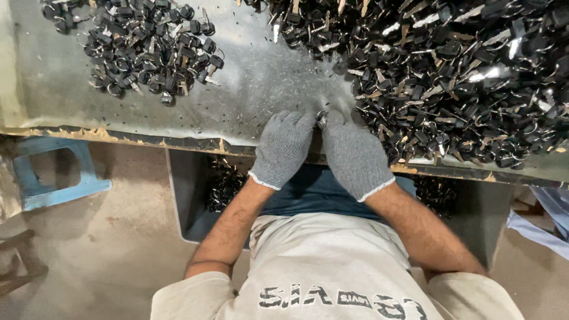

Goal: The person wearing gray gloves picks small black metal components one at a time from a large pile on a metal workbench, briefly handles each piece, and drops it into a bin below the bench. The person repeats this pick-and-drop cycle continuously across the episode.

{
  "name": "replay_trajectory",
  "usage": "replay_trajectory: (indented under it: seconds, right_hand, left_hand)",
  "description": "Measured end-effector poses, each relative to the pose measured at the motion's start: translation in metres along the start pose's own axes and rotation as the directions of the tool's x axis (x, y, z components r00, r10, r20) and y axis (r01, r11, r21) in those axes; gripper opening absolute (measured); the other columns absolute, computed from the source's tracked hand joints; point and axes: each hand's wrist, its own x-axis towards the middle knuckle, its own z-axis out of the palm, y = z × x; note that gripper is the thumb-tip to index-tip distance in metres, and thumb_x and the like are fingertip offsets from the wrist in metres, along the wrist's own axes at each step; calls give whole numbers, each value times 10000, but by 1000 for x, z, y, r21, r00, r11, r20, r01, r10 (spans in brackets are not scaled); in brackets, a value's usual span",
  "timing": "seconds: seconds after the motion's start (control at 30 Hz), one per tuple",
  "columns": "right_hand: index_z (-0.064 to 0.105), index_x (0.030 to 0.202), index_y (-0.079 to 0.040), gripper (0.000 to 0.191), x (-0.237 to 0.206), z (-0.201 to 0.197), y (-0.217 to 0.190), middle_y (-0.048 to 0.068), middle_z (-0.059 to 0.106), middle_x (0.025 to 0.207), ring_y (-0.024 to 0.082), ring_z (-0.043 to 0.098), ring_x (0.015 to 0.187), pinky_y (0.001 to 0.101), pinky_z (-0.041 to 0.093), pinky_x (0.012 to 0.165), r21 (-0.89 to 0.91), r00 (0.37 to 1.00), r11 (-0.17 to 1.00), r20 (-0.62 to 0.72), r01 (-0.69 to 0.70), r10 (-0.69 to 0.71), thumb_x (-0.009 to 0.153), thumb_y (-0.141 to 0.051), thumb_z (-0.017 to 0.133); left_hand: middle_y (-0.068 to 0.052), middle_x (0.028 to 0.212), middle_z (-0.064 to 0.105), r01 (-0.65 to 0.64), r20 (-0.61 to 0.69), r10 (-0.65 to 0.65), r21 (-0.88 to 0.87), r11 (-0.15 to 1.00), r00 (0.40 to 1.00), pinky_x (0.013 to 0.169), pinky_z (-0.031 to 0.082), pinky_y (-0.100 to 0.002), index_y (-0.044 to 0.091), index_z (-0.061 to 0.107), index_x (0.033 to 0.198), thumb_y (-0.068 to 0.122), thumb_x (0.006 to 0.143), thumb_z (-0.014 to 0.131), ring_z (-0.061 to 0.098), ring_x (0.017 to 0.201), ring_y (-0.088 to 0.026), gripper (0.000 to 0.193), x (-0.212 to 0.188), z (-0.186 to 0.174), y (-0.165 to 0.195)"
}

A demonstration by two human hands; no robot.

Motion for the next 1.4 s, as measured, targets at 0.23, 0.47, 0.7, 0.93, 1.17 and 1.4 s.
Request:
replay_trajectory:
  seconds: [0.23,0.47,0.7,0.93,1.17,1.4]
  right_hand:
    - [546,1236,62,327,2,2,7,209,692,704,392,704,588,494,574,508,1,999,999,-28,44,-44,967,-121,577]
    - [576,1145,21,237,-7,18,-7,250,709,888,396,721,804,464,597,636,-18,985,1000,-170,-22,19,959,-125,590]
    - [588,1262,61,417,-5,-3,7,249,727,963,371,720,819,453,584,604,156,993,984,-100,83,-68,946,-210,611]
    - [658,1185,40,332,-12,13,-8,230,695,847,354,704,698,433,580,507,-145,989,988,-147,-45,24,944,-187,624]
    - [645,1073,-15,217,5,4,19,213,679,817,397,698,728,495,569,627,209,990,968,-41,138,-132,1013,-219,604]
    - [618,1070,-47,195,-32,9,7,203,686,857,364,701,686,466,563,540,-7,992,1000,128,-9,9,1011,-233,604]
  left_hand:
    - [-142,1002,654,4,-55,-4,-4,1000,998,928,522,-468,45,650,1138,106,878,674,642,993,-345,268,-1,1,-1]
    - [-148,1030,651,-48,-22,48,31,998,999,940,521,-476,37,635,1206,99,877,682,629,1006,-337,338,-4,5,-3]
    - [-150,1000,654,118,-56,-130,-176,977,990,867,517,-480,-27,582,1294,100,851,692,638,956,-358,474,0,-6,-2]
    - [-119,990,662,1,-121,-8,-58,998,993,908,545,-458,103,624,1312,28,863,687,667,967,-331,460,-6,-4,11]
    - [-95,948,656,125,-138,-129,-41,991,982,810,523,-463,92,652,1120,113,865,718,661,925,-327,264,-11,-10,18]
    - [-93,910,656,190,-103,-196,-69,979,975,770,513,-469,102,658,1030,168,856,748,653,873,-324,207,-11,-12,17]
